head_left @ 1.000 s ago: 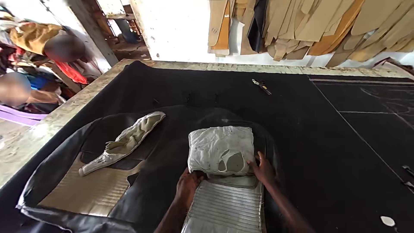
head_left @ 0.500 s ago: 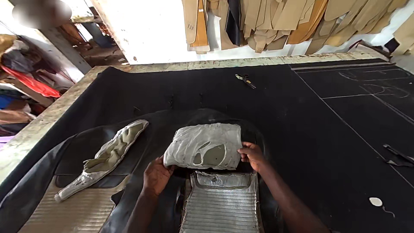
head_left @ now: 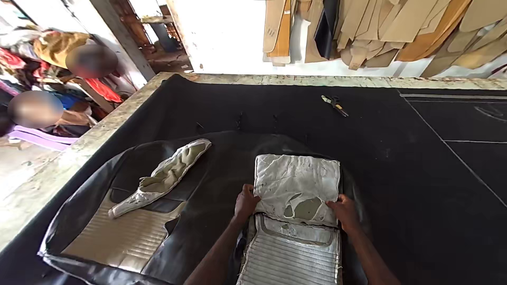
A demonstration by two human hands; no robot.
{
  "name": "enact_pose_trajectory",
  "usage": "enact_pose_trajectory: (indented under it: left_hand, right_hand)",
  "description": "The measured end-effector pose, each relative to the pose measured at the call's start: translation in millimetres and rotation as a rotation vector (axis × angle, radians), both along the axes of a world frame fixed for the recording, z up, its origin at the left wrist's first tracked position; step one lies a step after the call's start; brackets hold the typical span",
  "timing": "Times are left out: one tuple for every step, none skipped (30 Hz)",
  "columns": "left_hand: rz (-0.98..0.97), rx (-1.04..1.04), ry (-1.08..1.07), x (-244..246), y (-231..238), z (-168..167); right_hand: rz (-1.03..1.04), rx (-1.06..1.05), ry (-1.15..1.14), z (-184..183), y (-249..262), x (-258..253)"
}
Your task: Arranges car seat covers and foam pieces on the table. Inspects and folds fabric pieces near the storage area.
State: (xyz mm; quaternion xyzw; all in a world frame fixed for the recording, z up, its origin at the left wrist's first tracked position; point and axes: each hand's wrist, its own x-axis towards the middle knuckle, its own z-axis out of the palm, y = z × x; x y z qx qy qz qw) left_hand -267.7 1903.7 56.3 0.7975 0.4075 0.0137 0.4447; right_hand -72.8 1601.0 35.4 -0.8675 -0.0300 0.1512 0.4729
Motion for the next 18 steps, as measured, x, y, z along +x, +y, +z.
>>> enact_pose_trajectory:
  left_hand:
    - [-0.015,0.0,0.014,-1,1,-1]
    - [-0.035,-0.002,0.023,-2,3,-3]
    - [-0.057,0.001,0.033,-1,4,-4]
    - [-0.076,0.005,0.039,0,5,-4]
    - [-0.087,0.013,0.043,0,4,-5]
    - [-0.091,0.022,0.053,0,2,-4]
    - [-0.096,0.033,0.075,0,1,-2]
    - [-0.104,0.05,0.101,1,0,3]
    - [-0.118,0.083,0.127,2,-1,8]
    - [-0.132,0.122,0.132,3,-1,13]
    - [-0.144,0.165,0.117,7,0,16]
    - [-0.16,0.209,0.088,12,2,19]
    - [-0.178,0.26,0.045,17,4,21]
    - [-0.205,0.308,-0.006,22,4,24]
    - [-0.243,0.349,-0.055,27,4,26]
    - [-0.299,0.382,-0.089,34,4,27]
    - [-0.364,0.419,-0.106,44,3,24]
    - [-0.421,0.466,-0.117,55,1,17]
  right_hand:
    - [-0.013,-0.007,0.001,0,-1,-1]
    - [-0.027,-0.006,-0.001,0,-2,-2]
    - [-0.036,-0.005,-0.002,0,-3,-1]
    - [-0.039,-0.012,-0.005,1,-3,0]
    - [-0.041,-0.029,-0.005,1,-3,0]
    - [-0.038,-0.049,-0.007,1,-3,1]
    - [-0.03,-0.068,-0.008,0,-4,1]
    - [-0.02,-0.084,-0.012,0,-4,3]
    - [-0.01,-0.101,-0.014,1,-5,3]
    - [-0.01,-0.107,-0.015,1,-5,4]
    - [-0.016,-0.104,-0.015,1,-5,3]
    - [-0.025,-0.099,-0.008,2,-5,3]
    - [-0.033,-0.092,-0.003,1,-5,1]
    - [-0.038,-0.093,-0.004,0,-4,0]
    - [-0.042,-0.094,-0.007,-2,-3,-2]
    - [-0.049,-0.1,-0.013,-4,-2,-2]
    - [-0.056,-0.11,-0.02,-7,-2,0]
    - [-0.06,-0.12,-0.029,-7,-3,0]
